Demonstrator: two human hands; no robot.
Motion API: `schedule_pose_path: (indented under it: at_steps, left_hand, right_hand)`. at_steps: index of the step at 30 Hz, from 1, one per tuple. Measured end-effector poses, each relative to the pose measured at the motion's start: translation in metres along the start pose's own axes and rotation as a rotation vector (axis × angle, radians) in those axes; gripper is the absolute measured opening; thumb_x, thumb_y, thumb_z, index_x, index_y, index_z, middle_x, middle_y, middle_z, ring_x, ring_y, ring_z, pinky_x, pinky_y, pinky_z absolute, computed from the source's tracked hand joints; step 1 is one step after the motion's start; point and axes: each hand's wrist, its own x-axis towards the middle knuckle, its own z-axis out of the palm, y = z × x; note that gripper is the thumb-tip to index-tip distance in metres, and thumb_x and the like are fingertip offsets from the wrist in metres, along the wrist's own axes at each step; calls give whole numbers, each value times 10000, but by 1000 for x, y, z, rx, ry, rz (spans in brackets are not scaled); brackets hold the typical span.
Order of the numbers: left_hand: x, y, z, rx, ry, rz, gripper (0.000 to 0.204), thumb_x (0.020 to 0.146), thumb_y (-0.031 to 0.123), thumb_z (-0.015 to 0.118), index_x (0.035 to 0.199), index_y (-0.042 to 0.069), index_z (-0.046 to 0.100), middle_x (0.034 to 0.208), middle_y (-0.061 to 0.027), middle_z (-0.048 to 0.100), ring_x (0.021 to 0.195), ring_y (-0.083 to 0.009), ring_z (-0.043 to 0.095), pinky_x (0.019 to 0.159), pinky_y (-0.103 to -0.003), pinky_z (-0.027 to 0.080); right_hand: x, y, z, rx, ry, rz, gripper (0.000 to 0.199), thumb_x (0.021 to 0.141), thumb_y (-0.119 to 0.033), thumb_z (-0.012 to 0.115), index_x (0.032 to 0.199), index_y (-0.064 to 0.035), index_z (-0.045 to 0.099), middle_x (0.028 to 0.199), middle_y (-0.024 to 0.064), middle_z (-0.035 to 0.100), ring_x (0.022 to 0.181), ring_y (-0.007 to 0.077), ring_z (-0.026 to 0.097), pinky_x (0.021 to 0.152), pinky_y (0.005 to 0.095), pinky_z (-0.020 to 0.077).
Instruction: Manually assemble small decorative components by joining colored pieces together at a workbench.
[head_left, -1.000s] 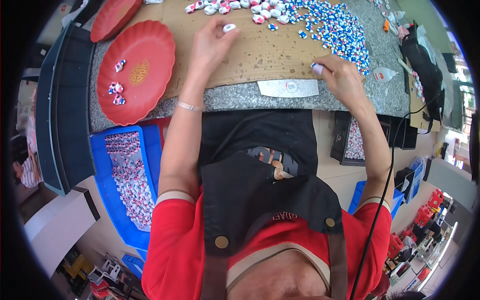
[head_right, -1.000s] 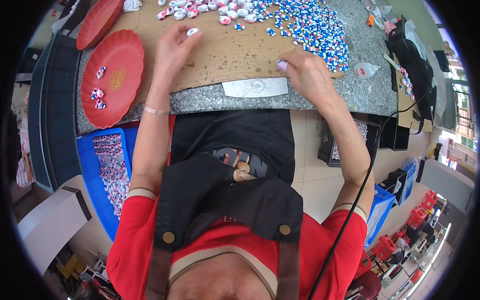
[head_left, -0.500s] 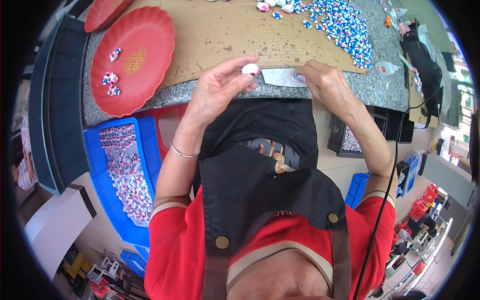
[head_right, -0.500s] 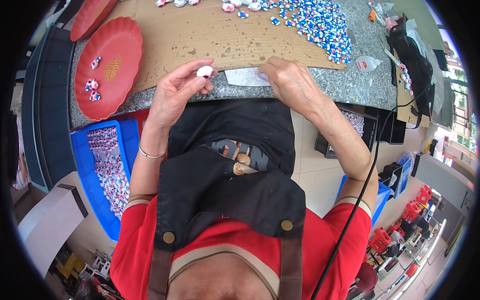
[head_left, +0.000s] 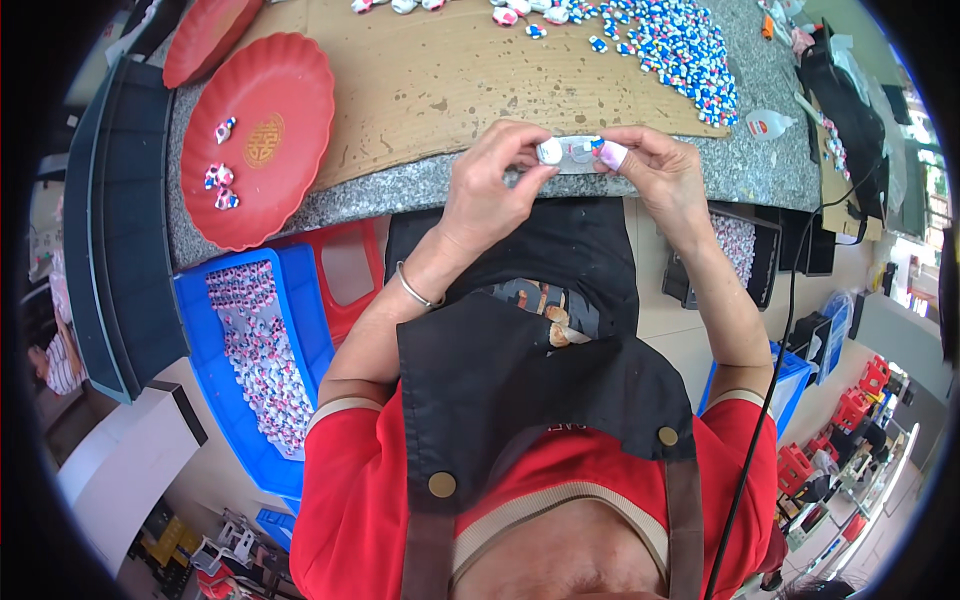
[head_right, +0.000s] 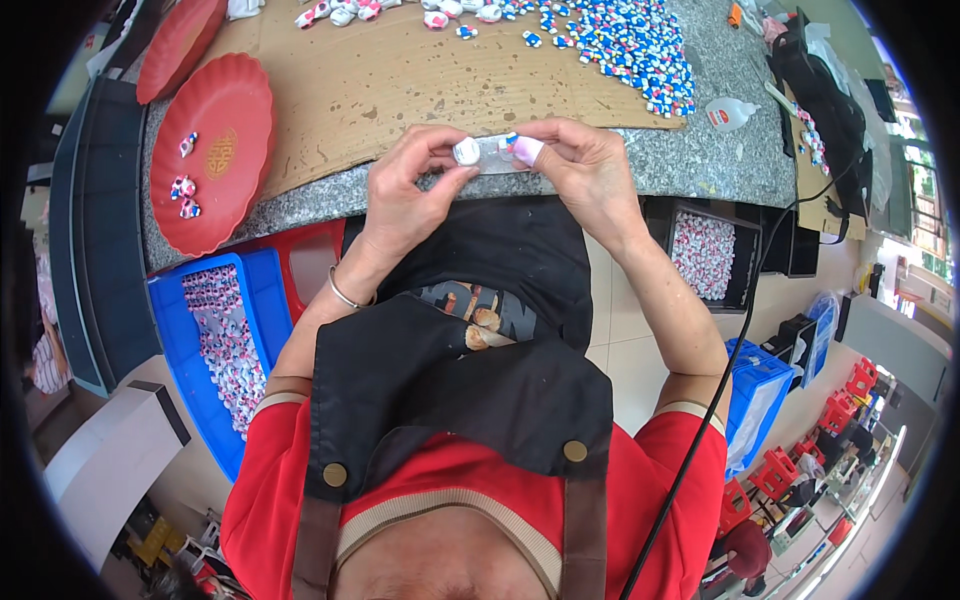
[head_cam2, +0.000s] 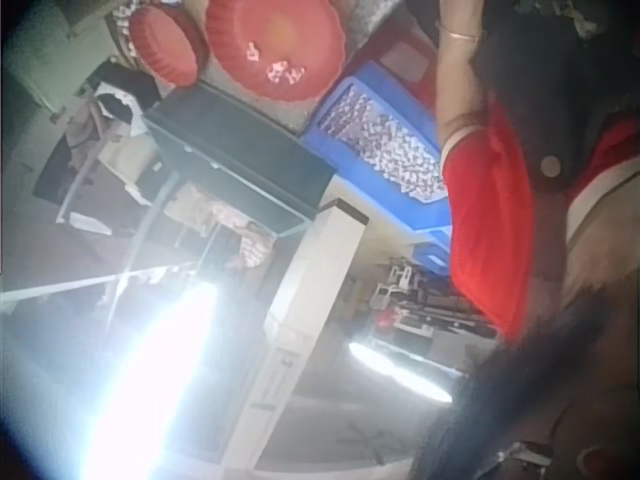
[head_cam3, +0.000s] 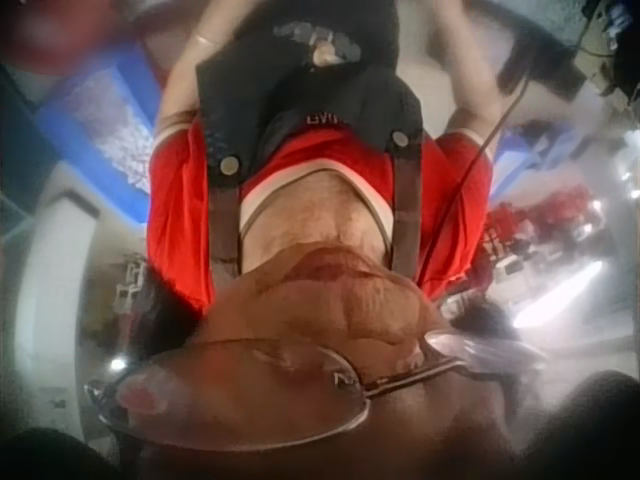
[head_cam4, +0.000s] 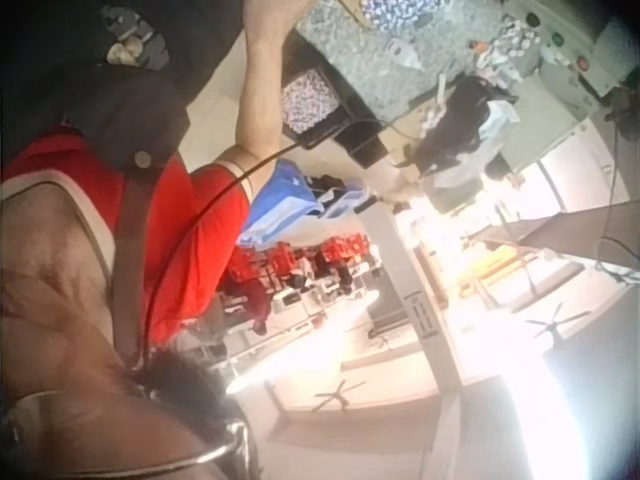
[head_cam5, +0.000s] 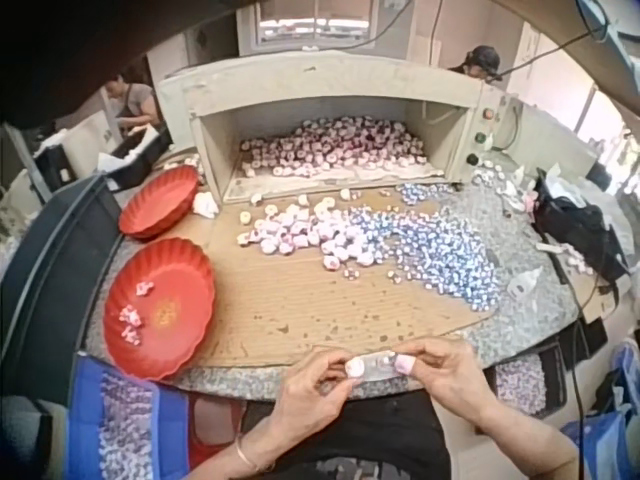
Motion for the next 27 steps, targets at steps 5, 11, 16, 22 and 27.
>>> schedule_pose_path:
  at_steps: [5,11,16,22,27]
  left_hand:
    - [4,7,8,88,-49,253,315,736,-35,745,1029,0,635,951,-117,649,730,-197,660,631,-282,548]
    - [14,17,-19,-497,-453,-295,206,937,81,600,1097,-24,677,831,-62,673,703,-88,638,628,-226,527]
    - [18,26,-33,-585,-443,-384,230,985,139,541,1069,-28,676,788,-43,656,647,-71,596,610,-214,505]
    - [20,25,-78,-41,-248,-192,163,925,70,605,1068,17,663,894,-40,630,785,-88,590,684,-232,494]
    - [27,48,-182,624,101,-174,330,808,-10,654,1136,4,612,1105,-166,612,972,-279,639,841,-332,521]
  right_hand:
    - [-8,-2,5,206,-68,47,122,908,-11,603,993,24,684,891,56,694,794,88,643,710,217,518]
    - [-12,-20,5,-381,-101,-501,136,824,26,648,943,-14,700,764,83,650,673,159,636,598,271,489]
    - [-5,-39,20,-248,-135,-461,93,818,8,675,907,-10,695,746,78,653,651,146,634,593,267,488]
    - [42,-31,34,-263,-266,-401,174,885,-111,653,1018,-4,690,887,115,694,754,219,667,687,320,520]
    - [113,-16,10,-722,85,-644,253,840,-17,609,1084,-44,674,996,133,675,909,313,647,768,393,520]
